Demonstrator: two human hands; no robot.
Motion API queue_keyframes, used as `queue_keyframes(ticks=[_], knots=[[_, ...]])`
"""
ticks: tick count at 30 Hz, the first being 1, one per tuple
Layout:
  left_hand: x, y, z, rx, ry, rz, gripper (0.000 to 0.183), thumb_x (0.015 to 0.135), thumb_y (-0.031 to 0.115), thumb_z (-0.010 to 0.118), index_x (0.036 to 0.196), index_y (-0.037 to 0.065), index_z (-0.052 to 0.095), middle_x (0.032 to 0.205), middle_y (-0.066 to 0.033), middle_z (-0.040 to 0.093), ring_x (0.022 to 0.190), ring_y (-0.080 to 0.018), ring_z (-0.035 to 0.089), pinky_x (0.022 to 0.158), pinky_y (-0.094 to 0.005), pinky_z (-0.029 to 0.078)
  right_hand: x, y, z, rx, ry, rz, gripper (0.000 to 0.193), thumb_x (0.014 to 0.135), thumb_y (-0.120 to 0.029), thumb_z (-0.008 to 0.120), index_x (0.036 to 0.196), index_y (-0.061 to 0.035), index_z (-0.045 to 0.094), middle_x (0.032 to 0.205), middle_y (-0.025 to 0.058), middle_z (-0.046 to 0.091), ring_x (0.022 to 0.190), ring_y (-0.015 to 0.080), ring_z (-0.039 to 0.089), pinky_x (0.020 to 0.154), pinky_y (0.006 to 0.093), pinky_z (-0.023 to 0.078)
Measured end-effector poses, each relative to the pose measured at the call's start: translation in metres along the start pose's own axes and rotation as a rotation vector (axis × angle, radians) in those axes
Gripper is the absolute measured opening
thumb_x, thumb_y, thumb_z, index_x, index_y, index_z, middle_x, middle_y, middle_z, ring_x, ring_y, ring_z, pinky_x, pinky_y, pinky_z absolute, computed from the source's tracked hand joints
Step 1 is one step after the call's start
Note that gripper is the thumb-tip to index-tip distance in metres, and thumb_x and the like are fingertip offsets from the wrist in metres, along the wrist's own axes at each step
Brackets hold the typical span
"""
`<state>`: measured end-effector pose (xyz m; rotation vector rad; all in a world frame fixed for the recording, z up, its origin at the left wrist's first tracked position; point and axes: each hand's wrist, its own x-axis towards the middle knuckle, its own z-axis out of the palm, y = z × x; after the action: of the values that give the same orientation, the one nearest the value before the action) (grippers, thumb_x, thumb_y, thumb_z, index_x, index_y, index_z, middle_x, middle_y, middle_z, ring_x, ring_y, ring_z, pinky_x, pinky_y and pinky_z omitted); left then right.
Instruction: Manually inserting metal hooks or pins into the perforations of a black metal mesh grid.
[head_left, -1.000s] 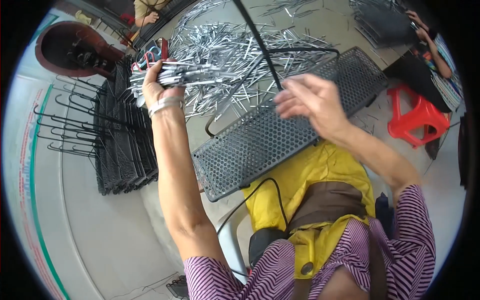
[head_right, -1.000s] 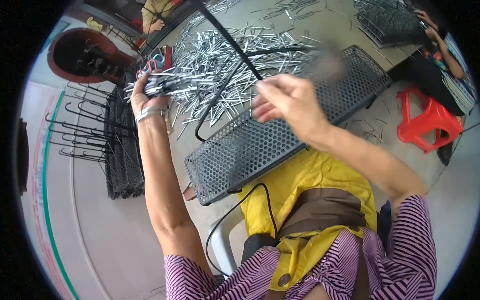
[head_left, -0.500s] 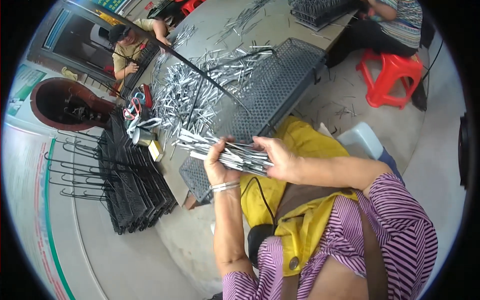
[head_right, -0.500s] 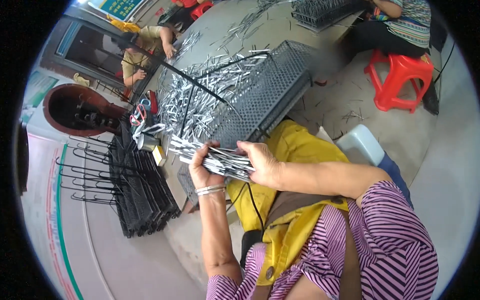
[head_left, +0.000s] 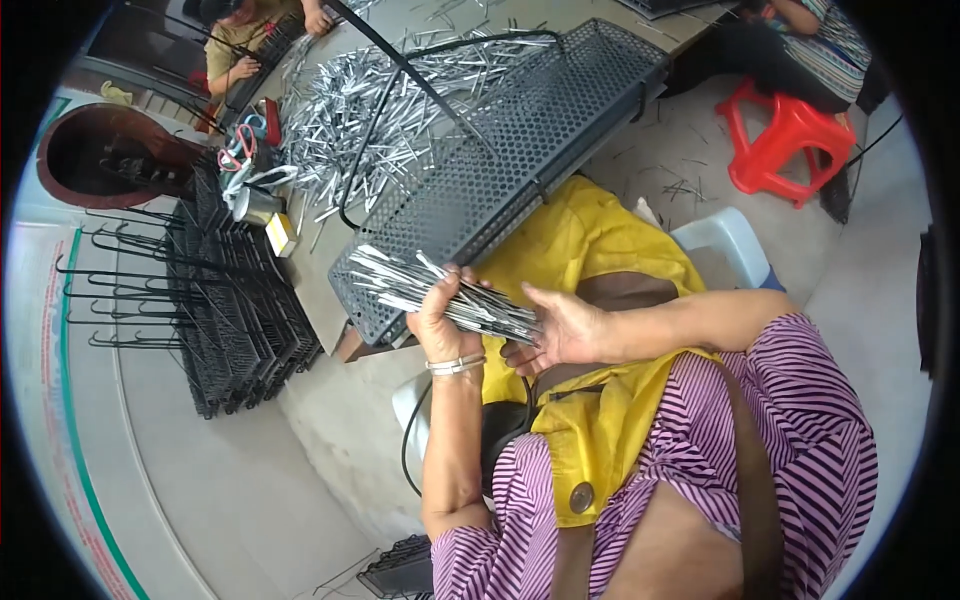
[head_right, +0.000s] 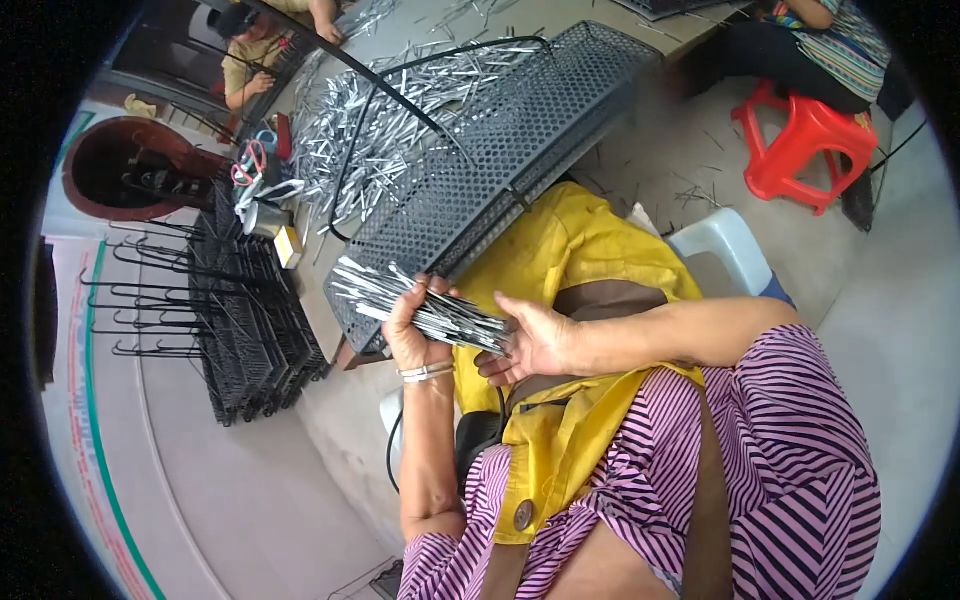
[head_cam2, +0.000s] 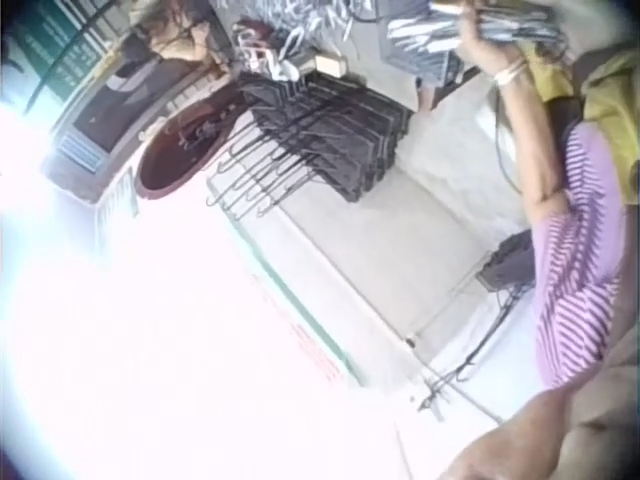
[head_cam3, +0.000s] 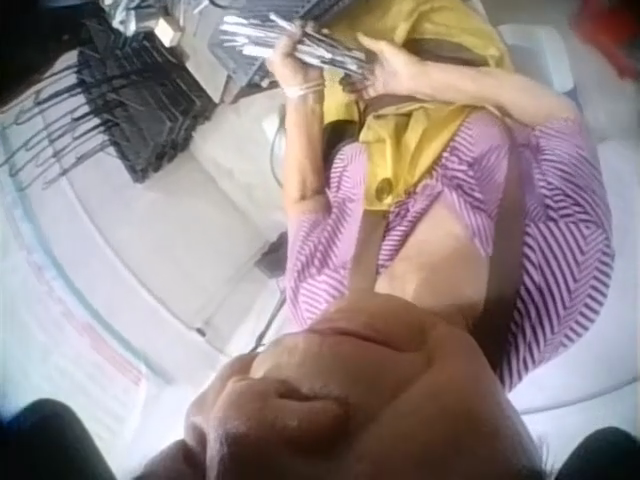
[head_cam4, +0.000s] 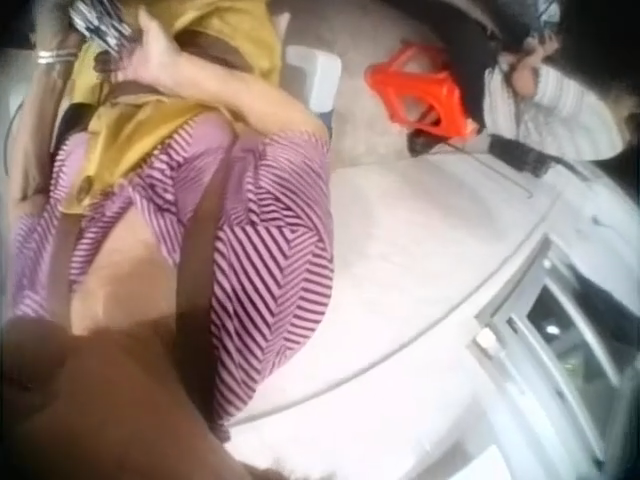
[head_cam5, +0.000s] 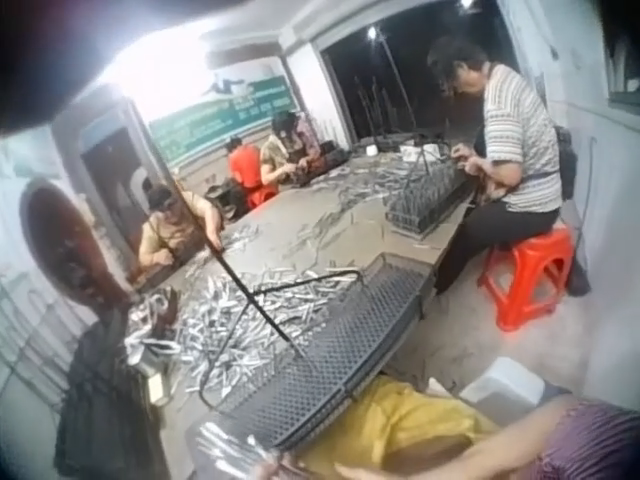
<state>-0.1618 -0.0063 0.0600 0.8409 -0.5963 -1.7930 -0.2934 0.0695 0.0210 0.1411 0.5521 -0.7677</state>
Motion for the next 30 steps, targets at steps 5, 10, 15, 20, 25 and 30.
queue_keyframes(ticks=[5, 10, 15, 20, 25, 30], knots=[[-0.016, -0.003, 0.011, 0.025, -0.009, 0.141, 0.018, 0.069, -0.003, 0.057, 0.086, -0.003, 0.050, 0.074, -0.0101, 0.055, 0.065, -0.0207, 0.056, 0.059, -0.0383, 0.051, -0.005, 0.007, 0.027, 0.123, 0.130, -0.034, 0.049, 0.087, -0.047, 0.040, 0.109, -0.0034, 0.046, 0.100, 0.0177, 0.054, 0.094, 0.0349, 0.052, 0.083, 0.0518, 0.039], [-0.027, -0.011, 0.012, 0.120, 0.036, 0.167, 0.023, 0.067, -0.003, 0.057, 0.088, -0.002, 0.050, 0.076, -0.0103, 0.055, 0.067, -0.0218, 0.054, 0.062, -0.0365, 0.050, -0.006, 0.008, 0.029, 0.113, 0.146, -0.114, 0.040, 0.090, -0.044, 0.036, 0.115, -0.0133, 0.042, 0.109, 0.0140, 0.050, 0.100, 0.0354, 0.049, 0.085, 0.0559, 0.038], [-0.026, 0.000, 0.004, -0.086, 0.020, 0.061, 0.028, 0.067, -0.004, 0.055, 0.093, 0.000, 0.047, 0.076, -0.0092, 0.055, 0.065, -0.0214, 0.054, 0.060, -0.0387, 0.049, -0.024, -0.035, 0.029, -0.537, 0.019, 0.102, 0.041, 0.087, -0.039, 0.048, 0.104, -0.0013, 0.049, 0.088, 0.0174, 0.058, 0.066, 0.0325, 0.060, 0.063, 0.0440, 0.052], [-0.025, 0.037, -0.017, -0.123, 0.027, 0.078, 0.018, 0.070, 0.001, 0.055, 0.087, 0.001, 0.050, 0.076, -0.0081, 0.052, 0.069, -0.0204, 0.051, 0.063, -0.0386, 0.047, -0.012, -0.158, 0.030, -2.339, 0.315, -1.401, 0.022, 0.075, -0.008, 0.056, 0.094, 0.0030, 0.054, 0.081, 0.0194, 0.058, 0.075, 0.0269, 0.058, 0.070, 0.0346, 0.050], [-0.033, 0.069, -0.039, -0.135, 0.108, 0.141, 0.022, 0.071, -0.001, 0.052, 0.093, 0.001, 0.049, 0.079, -0.0080, 0.051, 0.070, -0.0190, 0.049, 0.067, -0.0361, 0.044, 0.003, -0.208, 0.060, -3.115, 0.178, -1.380, 0.033, 0.073, -0.006, 0.047, 0.105, 0.0035, 0.051, 0.107, 0.0208, 0.049, 0.100, 0.0288, 0.048, 0.080, 0.0348, 0.045], [-0.038, 0.070, -0.050, -0.157, 0.166, 0.190, 0.036, 0.071, -0.003, 0.052, 0.106, 0.004, 0.044, 0.081, -0.0069, 0.050, 0.070, -0.0183, 0.049, 0.066, -0.0366, 0.044, 0.012, -0.228, 0.066, -3.360, -0.352, -1.182, 0.019, 0.072, -0.014, 0.049, 0.079, 0.0024, 0.054, 0.081, 0.0095, 0.052, 0.083, 0.0215, 0.049, 0.072, 0.0305, 0.042]])
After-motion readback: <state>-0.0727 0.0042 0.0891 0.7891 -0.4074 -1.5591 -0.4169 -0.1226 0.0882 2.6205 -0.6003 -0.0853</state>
